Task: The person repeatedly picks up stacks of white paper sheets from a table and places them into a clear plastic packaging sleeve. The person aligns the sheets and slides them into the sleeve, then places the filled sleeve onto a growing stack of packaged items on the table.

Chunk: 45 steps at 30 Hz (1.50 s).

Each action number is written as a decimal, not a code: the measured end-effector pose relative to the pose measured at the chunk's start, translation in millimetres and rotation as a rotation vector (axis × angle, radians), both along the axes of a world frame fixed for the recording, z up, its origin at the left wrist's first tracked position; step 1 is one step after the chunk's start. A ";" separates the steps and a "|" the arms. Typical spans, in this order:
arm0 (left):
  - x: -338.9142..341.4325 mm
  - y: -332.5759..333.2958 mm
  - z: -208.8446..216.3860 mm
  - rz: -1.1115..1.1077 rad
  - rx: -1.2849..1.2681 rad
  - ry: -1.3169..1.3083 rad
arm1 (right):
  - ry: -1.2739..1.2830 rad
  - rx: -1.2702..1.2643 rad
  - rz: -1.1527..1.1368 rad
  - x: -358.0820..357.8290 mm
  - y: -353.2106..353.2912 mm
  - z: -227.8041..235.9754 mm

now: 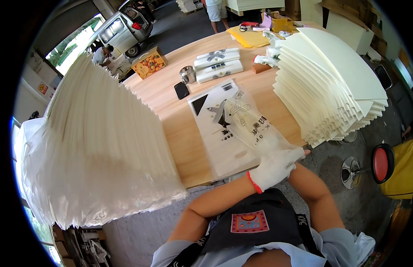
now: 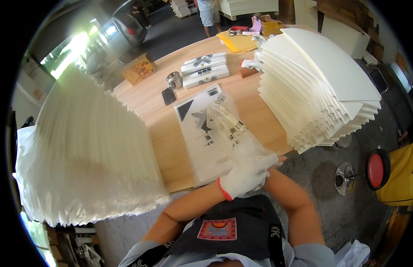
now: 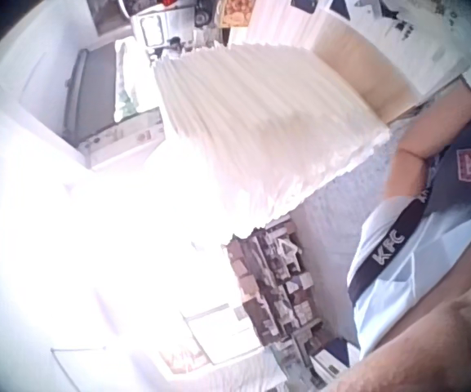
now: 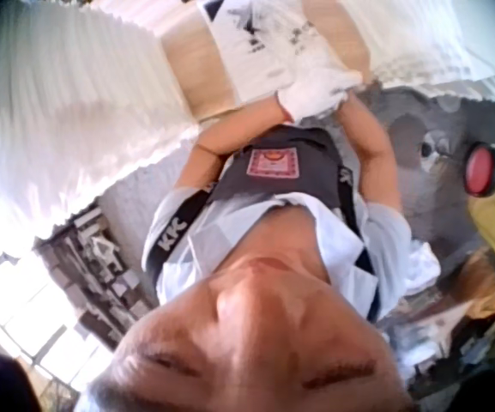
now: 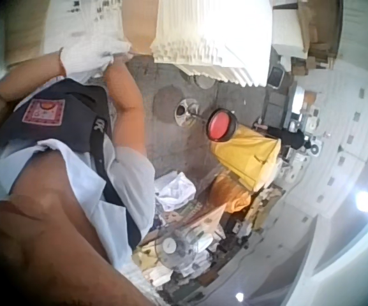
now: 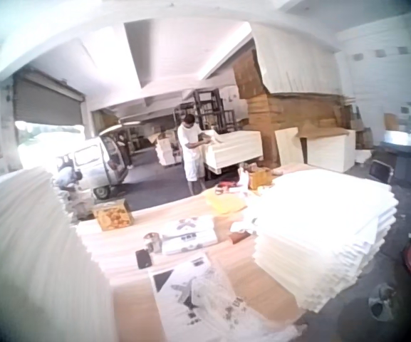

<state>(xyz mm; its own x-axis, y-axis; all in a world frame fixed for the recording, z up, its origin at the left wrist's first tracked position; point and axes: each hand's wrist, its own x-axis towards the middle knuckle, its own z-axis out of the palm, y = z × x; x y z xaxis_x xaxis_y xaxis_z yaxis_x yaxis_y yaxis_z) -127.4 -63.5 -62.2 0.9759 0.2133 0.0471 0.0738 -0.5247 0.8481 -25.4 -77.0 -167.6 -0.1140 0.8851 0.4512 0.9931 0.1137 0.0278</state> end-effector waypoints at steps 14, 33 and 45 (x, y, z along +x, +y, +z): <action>-130.2 18.7 -168.7 0.368 0.737 -0.335 | 0.280 -0.376 -0.543 -2.2 -79.5 -45.0; -226.6 -19.7 -168.2 0.722 -0.086 0.328 | 0.177 -0.721 -0.284 -3.8 -137.4 -13.2; -149.2 36.2 -80.1 0.862 -0.290 -0.019 | 1.697 -0.512 -0.498 -5.4 -76.6 -82.8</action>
